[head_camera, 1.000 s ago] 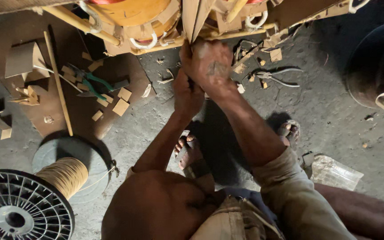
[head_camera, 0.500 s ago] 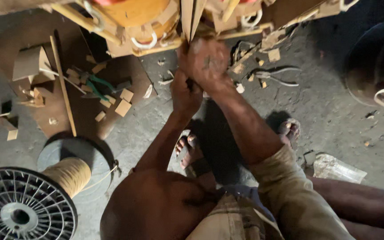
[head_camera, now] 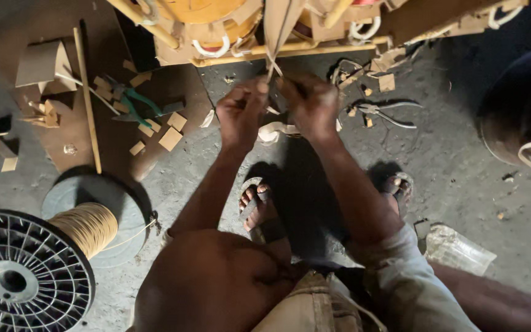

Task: The person sits on the floor and threads and ties white webbing straps through white rings on a wooden frame structure, pulling the straps tight by hand. Near the end they use a small knife to trim the strap ends.

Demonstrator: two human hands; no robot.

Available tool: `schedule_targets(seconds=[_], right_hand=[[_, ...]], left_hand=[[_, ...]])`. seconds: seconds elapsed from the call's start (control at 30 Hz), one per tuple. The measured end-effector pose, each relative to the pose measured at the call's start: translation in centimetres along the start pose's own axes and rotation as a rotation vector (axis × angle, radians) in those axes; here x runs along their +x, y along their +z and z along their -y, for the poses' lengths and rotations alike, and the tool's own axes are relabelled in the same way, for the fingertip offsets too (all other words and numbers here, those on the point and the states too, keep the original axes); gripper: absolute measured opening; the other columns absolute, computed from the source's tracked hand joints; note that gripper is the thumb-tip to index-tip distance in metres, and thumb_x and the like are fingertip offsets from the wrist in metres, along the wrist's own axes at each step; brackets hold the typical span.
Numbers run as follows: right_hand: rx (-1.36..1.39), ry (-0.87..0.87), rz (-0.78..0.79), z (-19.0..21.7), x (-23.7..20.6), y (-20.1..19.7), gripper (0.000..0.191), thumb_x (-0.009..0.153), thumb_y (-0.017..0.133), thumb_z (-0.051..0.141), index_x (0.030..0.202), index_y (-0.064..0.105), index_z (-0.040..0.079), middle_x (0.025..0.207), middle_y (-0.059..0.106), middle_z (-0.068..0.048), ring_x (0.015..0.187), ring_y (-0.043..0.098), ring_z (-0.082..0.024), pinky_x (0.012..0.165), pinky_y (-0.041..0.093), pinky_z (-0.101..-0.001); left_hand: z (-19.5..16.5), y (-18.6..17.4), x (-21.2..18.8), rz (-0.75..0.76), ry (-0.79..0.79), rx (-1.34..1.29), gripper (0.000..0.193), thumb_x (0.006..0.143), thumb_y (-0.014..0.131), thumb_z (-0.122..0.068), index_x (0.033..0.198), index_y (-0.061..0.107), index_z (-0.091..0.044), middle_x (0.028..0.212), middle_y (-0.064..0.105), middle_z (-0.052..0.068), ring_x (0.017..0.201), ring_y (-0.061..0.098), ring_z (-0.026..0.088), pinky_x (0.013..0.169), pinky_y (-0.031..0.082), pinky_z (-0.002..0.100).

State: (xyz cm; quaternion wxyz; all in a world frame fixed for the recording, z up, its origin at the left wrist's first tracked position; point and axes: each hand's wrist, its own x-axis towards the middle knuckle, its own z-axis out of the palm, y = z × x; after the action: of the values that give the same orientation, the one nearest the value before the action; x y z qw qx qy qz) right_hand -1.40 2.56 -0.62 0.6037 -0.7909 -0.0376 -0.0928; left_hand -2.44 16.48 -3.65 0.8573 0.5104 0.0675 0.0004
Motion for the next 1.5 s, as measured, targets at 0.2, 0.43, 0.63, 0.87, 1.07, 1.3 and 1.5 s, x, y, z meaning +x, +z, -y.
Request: schedule_targets(seconds=[0.2, 0.43, 0.63, 0.87, 1.07, 1.3, 1.5], right_hand=[[-0.405, -0.025, -0.008, -0.9, -3.1, 1.2, 0.006, 0.094, 0.075, 0.008, 0.098, 0.078, 0.004, 0.084, 0.074, -0.010, 0.071, 0.068, -0.017, 0.064, 0.053, -0.0316], [0.072, 0.303, 0.150, -4.1, 0.1, 0.6, 0.013, 0.100, 0.068, 0.006, 0.109, 0.074, 0.000, 0.092, 0.072, -0.009, 0.080, 0.065, -0.014, 0.070, 0.055, -0.0287], [0.444, 0.534, 0.103, -3.0, 3.5, 0.5, 0.018, 0.095, 0.069, 0.007, 0.110, 0.071, -0.003, 0.095, 0.073, -0.008, 0.080, 0.068, -0.015, 0.072, 0.058, -0.0293], [0.549, 0.481, -0.035, -2.1, 1.8, 1.0, 0.030, 0.095, 0.068, -0.003, 0.123, 0.057, -0.006, 0.096, 0.071, -0.012, 0.079, 0.070, -0.017, 0.071, 0.062, -0.0315], [0.358, 0.311, -0.153, -4.6, 0.9, 2.1, 0.030, 0.089, 0.073, -0.007, 0.113, 0.056, -0.002, 0.102, 0.069, -0.010, 0.086, 0.070, -0.016, 0.074, 0.064, -0.0311], [0.531, 0.496, 0.011, -3.8, -0.7, 0.7, 0.007, 0.101, 0.066, 0.004, 0.105, 0.071, 0.001, 0.092, 0.075, -0.010, 0.079, 0.072, -0.016, 0.072, 0.062, -0.0288], [-0.314, -0.339, -0.010, -3.8, 2.0, -1.6, 0.007, 0.102, 0.072, 0.008, 0.101, 0.074, 0.002, 0.088, 0.074, -0.013, 0.076, 0.072, -0.023, 0.068, 0.057, -0.0357]], left_hand=[[-0.9, -0.6, 3.2, 0.107, -0.377, 0.267, 0.030, 0.091, 0.084, -0.024, 0.096, 0.074, 0.004, 0.069, 0.060, -0.001, 0.052, 0.047, 0.005, 0.045, 0.033, 0.025], [-0.3, -0.4, 2.4, -0.009, -0.453, 0.114, 0.024, 0.092, 0.075, -0.024, 0.102, 0.075, -0.001, 0.071, 0.064, -0.003, 0.051, 0.047, 0.004, 0.042, 0.032, 0.023], [1.5, 0.1, 1.6, -0.092, -0.228, 0.187, 0.012, 0.096, 0.078, -0.014, 0.100, 0.076, -0.002, 0.073, 0.061, -0.003, 0.058, 0.048, 0.004, 0.048, 0.037, 0.024], [3.4, 0.8, 1.0, -0.108, 0.152, 0.095, 0.013, 0.099, 0.073, 0.004, 0.111, 0.077, -0.001, 0.097, 0.072, 0.003, 0.082, 0.063, 0.008, 0.071, 0.052, 0.024], [4.1, 1.3, 0.5, -0.189, 0.129, -0.138, 0.040, 0.096, 0.067, 0.012, 0.132, 0.066, -0.004, 0.110, 0.076, 0.009, 0.092, 0.069, 0.012, 0.079, 0.057, 0.026], [3.1, -0.3, 0.5, 0.042, 0.330, 0.281, 0.043, 0.100, 0.065, 0.011, 0.138, 0.061, -0.009, 0.118, 0.076, 0.008, 0.101, 0.074, 0.012, 0.084, 0.064, 0.028], [2.0, -2.7, 2.1, 0.127, 0.675, 0.720, 0.028, 0.093, 0.075, 0.007, 0.115, 0.070, -0.008, 0.112, 0.074, 0.010, 0.101, 0.072, 0.016, 0.085, 0.062, 0.030]])
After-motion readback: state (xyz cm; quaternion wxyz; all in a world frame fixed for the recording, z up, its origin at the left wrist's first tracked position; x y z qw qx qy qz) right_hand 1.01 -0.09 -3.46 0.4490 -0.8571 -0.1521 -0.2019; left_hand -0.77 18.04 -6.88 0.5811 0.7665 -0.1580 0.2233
